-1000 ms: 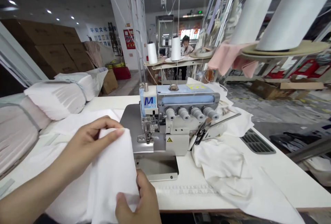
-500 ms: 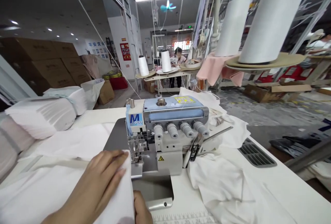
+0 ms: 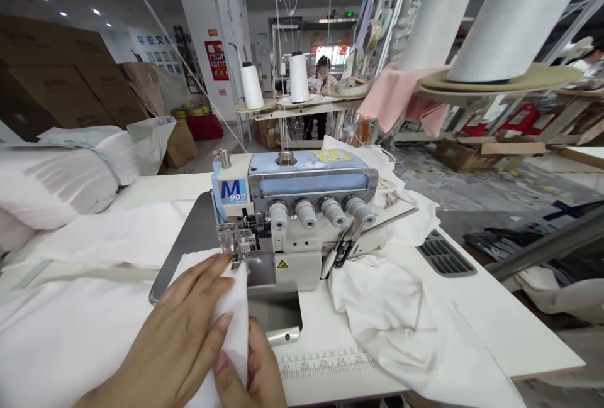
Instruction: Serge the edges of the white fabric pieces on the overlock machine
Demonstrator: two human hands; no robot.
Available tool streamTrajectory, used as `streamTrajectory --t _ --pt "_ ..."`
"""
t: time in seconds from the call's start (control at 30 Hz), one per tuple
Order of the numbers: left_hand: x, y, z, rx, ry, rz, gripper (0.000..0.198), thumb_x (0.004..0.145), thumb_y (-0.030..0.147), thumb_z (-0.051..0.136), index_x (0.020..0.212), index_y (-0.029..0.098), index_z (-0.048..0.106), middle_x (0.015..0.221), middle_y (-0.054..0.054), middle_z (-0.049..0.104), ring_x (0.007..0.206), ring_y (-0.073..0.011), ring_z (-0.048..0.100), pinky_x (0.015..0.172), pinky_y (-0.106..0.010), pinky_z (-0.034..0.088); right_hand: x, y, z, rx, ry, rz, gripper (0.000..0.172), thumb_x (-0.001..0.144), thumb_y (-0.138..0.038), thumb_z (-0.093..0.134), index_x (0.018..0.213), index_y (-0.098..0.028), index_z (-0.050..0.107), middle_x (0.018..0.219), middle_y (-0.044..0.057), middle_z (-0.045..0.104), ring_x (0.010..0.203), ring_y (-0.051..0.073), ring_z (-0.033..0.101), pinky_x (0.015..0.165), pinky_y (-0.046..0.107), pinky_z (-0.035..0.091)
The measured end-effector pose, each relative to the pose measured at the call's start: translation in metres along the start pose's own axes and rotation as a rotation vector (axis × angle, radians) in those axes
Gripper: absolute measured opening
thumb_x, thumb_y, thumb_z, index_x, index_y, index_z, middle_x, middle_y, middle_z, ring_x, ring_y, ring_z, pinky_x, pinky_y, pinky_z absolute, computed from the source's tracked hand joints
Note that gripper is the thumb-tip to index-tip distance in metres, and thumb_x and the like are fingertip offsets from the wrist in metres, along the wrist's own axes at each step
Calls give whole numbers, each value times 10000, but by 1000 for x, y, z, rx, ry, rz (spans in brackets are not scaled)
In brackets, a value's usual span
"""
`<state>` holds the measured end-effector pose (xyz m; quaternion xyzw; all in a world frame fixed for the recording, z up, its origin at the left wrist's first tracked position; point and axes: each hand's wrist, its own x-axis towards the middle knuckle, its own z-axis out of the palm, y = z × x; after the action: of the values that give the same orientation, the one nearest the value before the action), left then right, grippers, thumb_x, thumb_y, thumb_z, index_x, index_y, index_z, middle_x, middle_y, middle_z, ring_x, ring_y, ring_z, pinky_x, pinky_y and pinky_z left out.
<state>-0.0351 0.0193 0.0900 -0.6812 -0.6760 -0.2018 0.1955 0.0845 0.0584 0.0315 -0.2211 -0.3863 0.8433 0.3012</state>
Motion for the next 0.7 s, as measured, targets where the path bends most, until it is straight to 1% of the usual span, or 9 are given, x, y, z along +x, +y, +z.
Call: streamTrajectory --t 0.1,0.23,0.3,0.37,0.4,0.47,0.57,0.63,0.7 --pt "12 -8 -7 -124 -84 -34 272 945 230 367 1179 145 477 1343 -155 517 1303 -282 394 1005 -453 431 -3 -5 0 -26 -37 46 513 776 -491 695 1206 -242 568 1138 76 699 1091 265 630 927 371 491" --pt "34 -37 -21 -268 -209 -180 329 981 294 258 1067 146 539 1120 -129 611 1073 -260 558 900 -427 482 -11 -15 -2 -156 -67 78 511 815 -472 673 1245 -229 544 1236 73 661 1169 251 588 1016 372 442" --pt "30 -53 -30 -283 -99 -312 335 981 338 277 1025 170 563 1137 -107 593 1085 -251 545 939 -419 450 -15 -17 -4 -227 -62 101 549 802 -471 688 1264 -217 536 1261 85 647 1195 259 570 1025 380 437" --pt "13 -60 -39 -254 67 -497 296 955 406 372 957 190 574 1142 -90 575 1117 -262 515 955 -413 427 -17 -17 -6 -241 -69 115 591 787 -467 705 1288 -216 517 1262 95 646 1169 271 586 992 391 462" --pt "2 -59 -43 -292 86 -610 294 933 448 422 915 195 573 1088 -82 586 1077 -267 531 922 -409 442 -17 -16 -7 -234 -74 110 598 781 -454 715 1293 -223 510 1259 93 647 1146 270 599 971 390 475" --pt "-21 -51 -47 -605 -68 -841 313 887 506 506 910 202 574 965 -63 623 945 -258 587 835 -396 484 -14 -12 -8 -226 -80 82 578 773 -406 736 1281 -244 512 1248 78 652 1112 254 615 938 374 494" --pt "-43 -33 -47 -1358 -448 -1025 379 837 448 634 1109 190 582 1043 -82 683 957 -260 638 867 -402 498 -8 -6 -9 -227 -29 44 538 767 -350 753 1248 -267 527 1224 59 660 1071 239 627 885 363 515" --pt "-47 -24 -45 -1651 -509 -1069 489 784 343 723 1208 155 567 1127 -115 684 1035 -277 636 934 -410 477 -6 -3 -10 -221 33 28 472 770 -334 747 1198 -264 562 1161 52 687 1013 234 643 836 356 524" --pt "-50 -19 -46 -1752 -467 -1111 533 738 262 768 1216 119 583 1130 -135 692 1050 -292 639 946 -407 473 -12 -4 -12 -223 55 16 364 778 -309 733 1118 -249 616 1075 40 715 945 216 653 806 333 521"
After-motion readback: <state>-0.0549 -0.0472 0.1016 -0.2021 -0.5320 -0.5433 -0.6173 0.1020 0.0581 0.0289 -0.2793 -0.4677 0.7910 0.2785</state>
